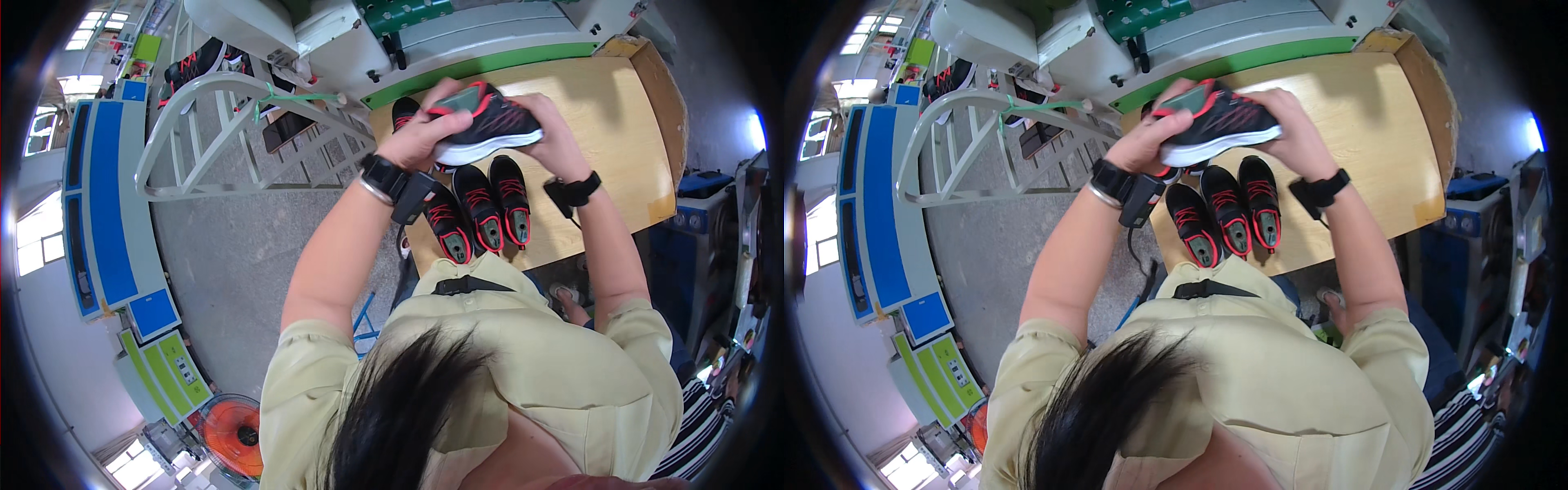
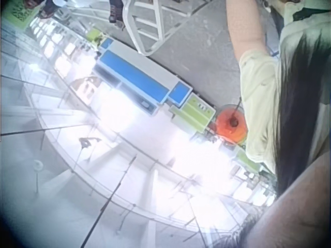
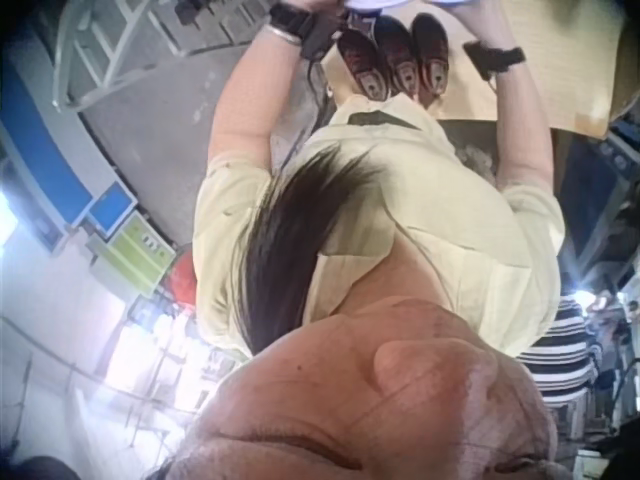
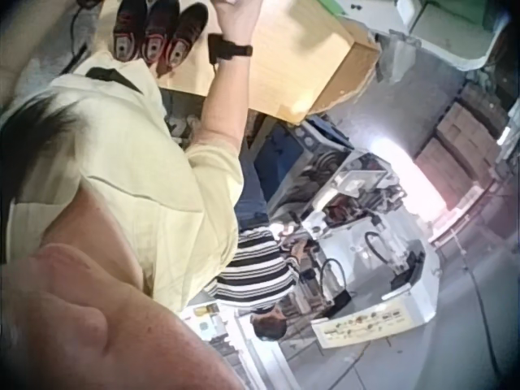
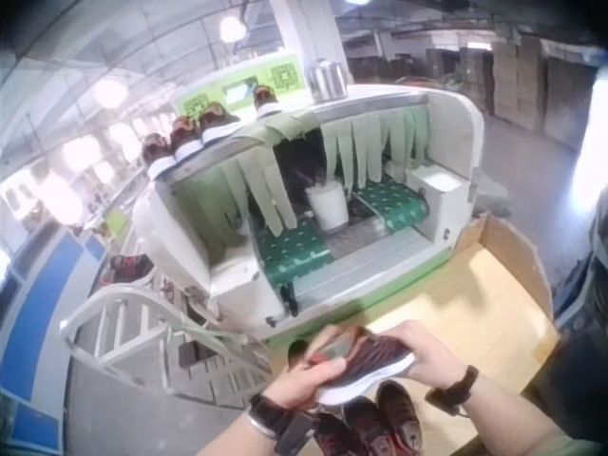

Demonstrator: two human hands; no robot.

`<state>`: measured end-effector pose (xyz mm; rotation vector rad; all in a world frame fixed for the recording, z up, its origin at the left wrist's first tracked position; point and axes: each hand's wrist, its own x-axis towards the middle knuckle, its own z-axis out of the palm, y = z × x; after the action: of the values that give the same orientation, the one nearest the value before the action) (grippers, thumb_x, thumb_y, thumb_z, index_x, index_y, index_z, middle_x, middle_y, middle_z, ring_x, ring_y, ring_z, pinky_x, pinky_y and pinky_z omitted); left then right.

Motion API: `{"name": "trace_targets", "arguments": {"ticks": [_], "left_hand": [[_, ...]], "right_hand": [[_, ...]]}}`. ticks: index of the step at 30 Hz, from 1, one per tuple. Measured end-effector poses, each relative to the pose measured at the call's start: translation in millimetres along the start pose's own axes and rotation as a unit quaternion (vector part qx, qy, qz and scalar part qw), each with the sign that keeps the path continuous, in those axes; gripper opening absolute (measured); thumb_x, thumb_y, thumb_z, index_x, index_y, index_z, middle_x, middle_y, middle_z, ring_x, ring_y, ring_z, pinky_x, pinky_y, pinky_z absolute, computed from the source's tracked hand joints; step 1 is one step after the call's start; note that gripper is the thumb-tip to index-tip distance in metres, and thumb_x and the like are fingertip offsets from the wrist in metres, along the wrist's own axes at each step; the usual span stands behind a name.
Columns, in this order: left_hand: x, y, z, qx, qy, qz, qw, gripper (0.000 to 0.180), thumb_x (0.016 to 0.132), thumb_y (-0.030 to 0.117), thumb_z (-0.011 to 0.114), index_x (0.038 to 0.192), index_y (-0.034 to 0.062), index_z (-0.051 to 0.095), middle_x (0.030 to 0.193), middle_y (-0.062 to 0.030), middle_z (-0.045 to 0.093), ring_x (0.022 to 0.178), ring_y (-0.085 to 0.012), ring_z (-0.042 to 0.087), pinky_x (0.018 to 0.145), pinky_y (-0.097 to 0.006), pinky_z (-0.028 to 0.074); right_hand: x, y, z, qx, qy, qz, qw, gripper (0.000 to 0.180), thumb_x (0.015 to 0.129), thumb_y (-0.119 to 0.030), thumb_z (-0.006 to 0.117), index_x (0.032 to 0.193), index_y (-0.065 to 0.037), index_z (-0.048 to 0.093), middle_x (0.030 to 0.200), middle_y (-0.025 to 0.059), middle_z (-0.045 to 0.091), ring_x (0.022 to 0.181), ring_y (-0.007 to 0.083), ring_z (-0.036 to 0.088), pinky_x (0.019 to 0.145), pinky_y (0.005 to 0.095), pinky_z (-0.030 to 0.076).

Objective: Organize and place pairs of shoes onto a conveyor machine in a factory setting.

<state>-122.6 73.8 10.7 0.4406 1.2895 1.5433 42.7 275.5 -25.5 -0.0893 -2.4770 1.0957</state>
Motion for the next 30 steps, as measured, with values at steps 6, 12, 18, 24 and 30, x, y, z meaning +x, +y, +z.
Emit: {"name": "trace_targets", "arguments": {"ticks": [6,12,18,24,30], "left_hand": [[21,47,13,-0.188,0.066,0.048,0.979,0.028,0.088,0.017,0.066,0.109,0.0007,0.061,0.108,-0.0134,0.068,0.095,-0.0259,0.068,0.082,-0.043,0.059],[113,99,30,0.200,0.293,0.429,0.831,0.073,0.081,0.020,0.072,0.140,-0.0041,0.035,0.127,-0.0205,0.052,0.111,-0.0328,0.054,0.098,-0.037,0.041],[189,101,-42,0.414,0.465,0.412,0.665,0.079,0.067,0.032,0.081,0.125,-0.0074,0.045,0.114,-0.0280,0.060,0.101,-0.0453,0.060,0.094,-0.045,0.046],[120,41,-8,0.415,0.287,0.451,0.737,0.066,0.085,0.016,0.066,0.142,-0.0018,0.037,0.149,-0.0296,0.027,0.138,-0.0437,0.029,0.115,-0.044,0.026],[35,-59,-15,0.700,0.191,0.194,0.660,0.068,0.089,0.037,0.061,0.149,0.0170,0.036,0.157,-0.0179,0.023,0.142,-0.0411,0.024,0.111,-0.063,0.018]], "right_hand": [[-80,10,49,0.015,0.030,0.186,0.982,0.080,0.082,-0.029,0.073,0.145,-0.002,0.033,0.141,0.0266,0.039,0.134,0.0404,0.037,0.113,0.0438,0.028],[-165,-24,81,0.077,-0.008,0.316,0.945,0.087,0.074,-0.007,0.072,0.148,-0.010,0.026,0.146,0.0283,0.031,0.138,0.0424,0.030,0.115,0.0439,0.029],[-133,-21,45,0.166,0.084,0.396,0.899,0.078,0.074,-0.010,0.066,0.143,-0.011,0.030,0.107,0.0180,0.060,0.100,0.0294,0.062,0.089,0.0362,0.048],[-12,16,-54,0.072,0.220,0.186,0.955,0.069,0.080,-0.011,0.069,0.140,-0.008,0.037,0.117,0.0156,0.057,0.108,0.0255,0.058,0.095,0.0361,0.045],[207,82,-108,-0.202,0.305,0.001,0.931,0.064,0.085,-0.012,0.066,0.144,-0.010,0.041,0.133,0.0211,0.051,0.120,0.0379,0.052,0.103,0.0427,0.041]]}}
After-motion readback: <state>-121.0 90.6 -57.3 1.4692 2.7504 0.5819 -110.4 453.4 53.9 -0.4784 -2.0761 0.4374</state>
